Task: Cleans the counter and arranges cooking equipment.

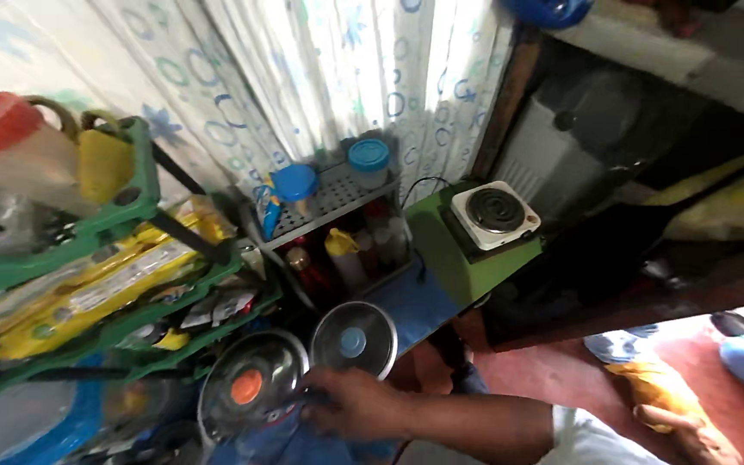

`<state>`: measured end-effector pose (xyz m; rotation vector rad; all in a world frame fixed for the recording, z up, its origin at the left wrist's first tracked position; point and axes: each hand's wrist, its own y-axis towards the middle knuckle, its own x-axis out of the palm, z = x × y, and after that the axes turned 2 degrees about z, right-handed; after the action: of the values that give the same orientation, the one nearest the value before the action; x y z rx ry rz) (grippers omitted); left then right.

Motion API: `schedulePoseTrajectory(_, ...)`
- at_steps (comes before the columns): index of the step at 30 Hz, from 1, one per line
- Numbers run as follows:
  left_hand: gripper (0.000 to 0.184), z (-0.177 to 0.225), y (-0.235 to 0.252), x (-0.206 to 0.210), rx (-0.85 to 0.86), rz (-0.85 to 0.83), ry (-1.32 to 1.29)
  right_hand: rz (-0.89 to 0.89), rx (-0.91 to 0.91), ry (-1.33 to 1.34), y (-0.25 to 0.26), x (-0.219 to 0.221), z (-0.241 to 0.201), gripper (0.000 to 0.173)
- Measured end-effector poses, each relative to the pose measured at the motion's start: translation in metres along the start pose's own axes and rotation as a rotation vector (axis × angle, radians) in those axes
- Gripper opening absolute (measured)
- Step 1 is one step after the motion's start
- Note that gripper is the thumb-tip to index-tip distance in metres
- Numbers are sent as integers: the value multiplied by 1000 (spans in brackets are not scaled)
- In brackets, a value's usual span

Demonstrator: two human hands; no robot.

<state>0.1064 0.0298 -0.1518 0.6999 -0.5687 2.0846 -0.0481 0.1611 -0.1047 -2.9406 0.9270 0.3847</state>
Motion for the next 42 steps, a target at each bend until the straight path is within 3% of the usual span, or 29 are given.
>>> schedulePoseTrajectory(2,27,-12,15,30,-107,58,2,192,114,-72,-24,-34,22,47)
schedulePoseTrajectory(4,30,-31,23,66,-193,55,-30,338,307,26,-56,-60,50,66)
schedulePoseTrajectory(6,31,-54,26,105,-211,79,-22,381,569,352,-90,-80,68,76)
schedulePoseTrajectory(8,23,-80,23,138,-235,81,-50,308,769,817,-121,-98,83,77)
schedulePoseTrajectory(10,21,-109,21,163,-282,14,-79,222,735,1157,-139,-115,100,89)
schedulePoseTrajectory(11,24,-125,21,173,-313,-25,-86,258,688,1232,-143,-127,103,86)
schedulePoseTrajectory(12,28,-141,23,182,-346,-65,-92,380,681,1250,-144,-140,104,71)
schedulePoseTrajectory(14,27,-169,31,193,-403,-107,-71,671,662,1220,-150,-174,108,36)
schedulePoseTrajectory(15,26,-182,36,196,-427,-111,-9,802,639,1170,-154,-194,111,27)
schedulePoseTrajectory(16,29,-194,43,199,-452,-105,71,903,612,1105,-159,-214,118,30)
schedulePoseTrajectory(19,60,-229,64,219,-595,-125,412,1096,587,839,-176,-266,148,51)
schedulePoseTrajectory(23,51,-294,96,244,-819,-235,662,1174,616,566,-199,-312,202,72)
schedulePoseTrajectory(26,34,-346,112,275,-664,-287,911,1247,589,582,-207,-336,236,70)
schedulePoseTrajectory(30,23,-399,131,303,-418,-307,988,1392,686,502,-212,-370,271,63)
schedulePoseTrajectory(34,31,-428,134,303,-400,-221,1183,1255,881,185,-210,-389,301,65)
schedulePoseTrajectory(37,35,-436,135,299,-412,-110,1298,1295,916,132,-200,-396,305,66)
schedulePoseTrajectory(42,37,-436,135,303,-379,41,1074,1493,847,492,-179,-404,278,54)
